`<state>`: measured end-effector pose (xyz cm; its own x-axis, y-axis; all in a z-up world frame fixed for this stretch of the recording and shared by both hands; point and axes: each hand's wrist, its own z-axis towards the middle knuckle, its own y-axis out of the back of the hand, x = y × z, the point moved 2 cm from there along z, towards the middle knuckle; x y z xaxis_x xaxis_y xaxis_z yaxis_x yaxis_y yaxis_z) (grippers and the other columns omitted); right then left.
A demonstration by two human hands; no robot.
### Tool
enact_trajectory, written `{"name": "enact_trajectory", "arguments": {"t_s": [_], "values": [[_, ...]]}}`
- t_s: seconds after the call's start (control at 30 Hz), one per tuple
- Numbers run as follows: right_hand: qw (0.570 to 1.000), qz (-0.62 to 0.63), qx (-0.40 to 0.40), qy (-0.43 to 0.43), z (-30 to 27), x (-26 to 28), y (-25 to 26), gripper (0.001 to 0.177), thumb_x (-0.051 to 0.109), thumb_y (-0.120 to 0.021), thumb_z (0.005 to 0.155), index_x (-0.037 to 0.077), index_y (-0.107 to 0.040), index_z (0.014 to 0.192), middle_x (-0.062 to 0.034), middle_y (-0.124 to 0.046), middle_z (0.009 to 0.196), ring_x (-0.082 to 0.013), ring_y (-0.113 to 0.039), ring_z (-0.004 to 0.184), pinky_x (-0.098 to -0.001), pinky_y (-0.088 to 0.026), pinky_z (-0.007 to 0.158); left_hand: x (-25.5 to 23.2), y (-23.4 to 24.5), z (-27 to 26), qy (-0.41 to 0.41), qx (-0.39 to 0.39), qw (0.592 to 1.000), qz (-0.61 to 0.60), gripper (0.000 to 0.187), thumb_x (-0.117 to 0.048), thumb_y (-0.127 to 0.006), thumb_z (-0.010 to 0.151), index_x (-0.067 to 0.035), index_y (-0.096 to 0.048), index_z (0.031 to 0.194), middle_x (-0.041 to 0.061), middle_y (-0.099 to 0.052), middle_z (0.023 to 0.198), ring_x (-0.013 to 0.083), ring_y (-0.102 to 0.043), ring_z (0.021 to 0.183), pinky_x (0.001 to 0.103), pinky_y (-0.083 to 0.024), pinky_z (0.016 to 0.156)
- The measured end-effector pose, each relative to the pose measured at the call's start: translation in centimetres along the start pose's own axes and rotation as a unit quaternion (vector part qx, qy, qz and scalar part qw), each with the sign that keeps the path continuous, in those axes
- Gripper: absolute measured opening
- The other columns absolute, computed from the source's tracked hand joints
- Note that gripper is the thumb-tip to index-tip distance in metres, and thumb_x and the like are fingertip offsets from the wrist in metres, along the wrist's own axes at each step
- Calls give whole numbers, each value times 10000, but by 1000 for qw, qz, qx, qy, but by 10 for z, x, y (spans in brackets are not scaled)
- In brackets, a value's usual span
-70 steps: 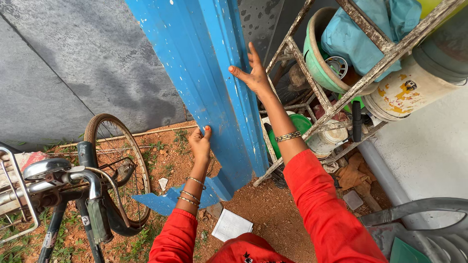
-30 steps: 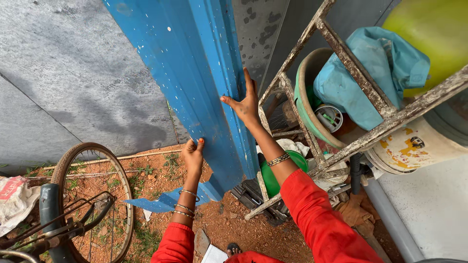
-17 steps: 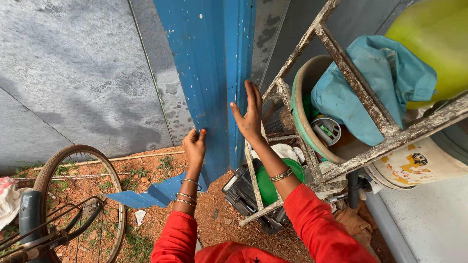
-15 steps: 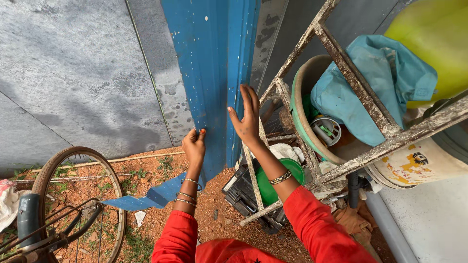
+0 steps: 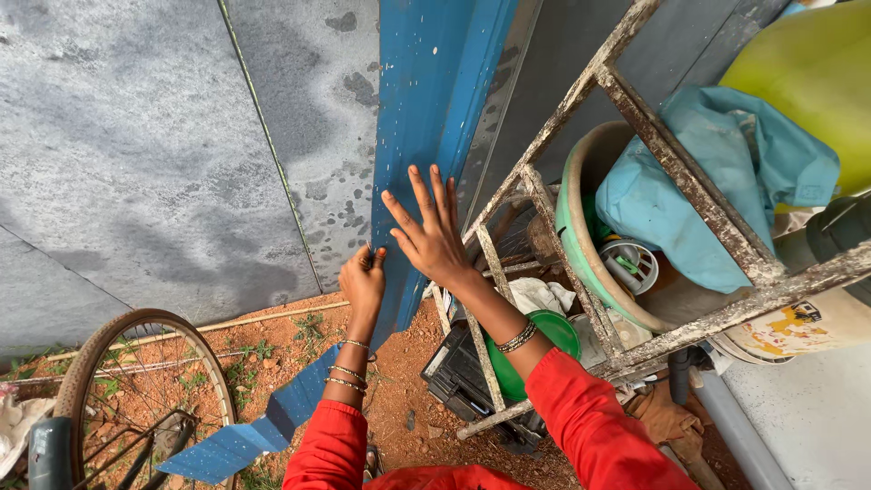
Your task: The person measures and folds a long blue plastic sheet near a storage shelf, then picks up a pink cloth and wipes the seat and armrests of a plastic chair in a backyard.
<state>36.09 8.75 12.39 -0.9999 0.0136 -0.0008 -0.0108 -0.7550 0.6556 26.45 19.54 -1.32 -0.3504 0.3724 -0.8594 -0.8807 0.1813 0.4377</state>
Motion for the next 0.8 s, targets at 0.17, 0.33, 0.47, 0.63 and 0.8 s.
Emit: {"name": "enact_trajectory", "arguments": {"t_s": [0.17, 0.33, 0.47, 0.63, 0.8], "values": [[997, -32, 63, 0, 27, 3, -31, 676, 256, -688, 991, 318, -391, 1595, -189, -124, 1710, -502, -89, 1567, -743, -95, 1233, 19, 1, 24, -27, 9, 1000, 10, 288, -395, -744, 920, -116, -773, 983, 178, -670, 697, 401, -613, 625, 499, -448, 596], [987, -147, 51, 45, 44, 20, -56, 706, 112, -665, 983, 396, -434, 1587, -154, -104, 1735, -443, -79, 1607, -718, -79, 1276, 43, -4, 48, -23, 35, 999, 8, 296, -391, -748, 899, -108, -769, 982, 207, -678, 738, 433, -639, 679, 522, -471, 619], [979, -145, 112, 86, 59, 28, -75, 683, 161, -716, 880, 306, -545, 1525, -119, -138, 1734, -422, -71, 1596, -733, -68, 1256, 59, -12, 62, -46, 44, 997, 36, 311, -393, -746, 924, -82, -755, 923, 200, -695, 774, 439, -649, 743, 537, -478, 648], [948, -233, 180, 118, 75, 18, -91, 308, 172, -717, 831, 134, -706, 1137, -106, -184, 1731, -397, -77, 1594, -720, -45, 1237, 70, -26, 77, -98, 16, 994, 43, 308, -386, -759, 869, -85, -764, 934, 195, -702, 755, 431, -656, 720, 548, -478, 639], [920, -284, 228, 147, 75, 4, -104, 98, 156, -703, 792, 105, -638, 738, -148, -419, 1626, -403, -180, 1560, -732, -55, 1205, 75, -42, 87, -105, 81, 990, 45, 287, -392, -739, 904, -112, -769, 954, 196, -681, 722, 429, -647, 719, 544, -486, 656]]}}
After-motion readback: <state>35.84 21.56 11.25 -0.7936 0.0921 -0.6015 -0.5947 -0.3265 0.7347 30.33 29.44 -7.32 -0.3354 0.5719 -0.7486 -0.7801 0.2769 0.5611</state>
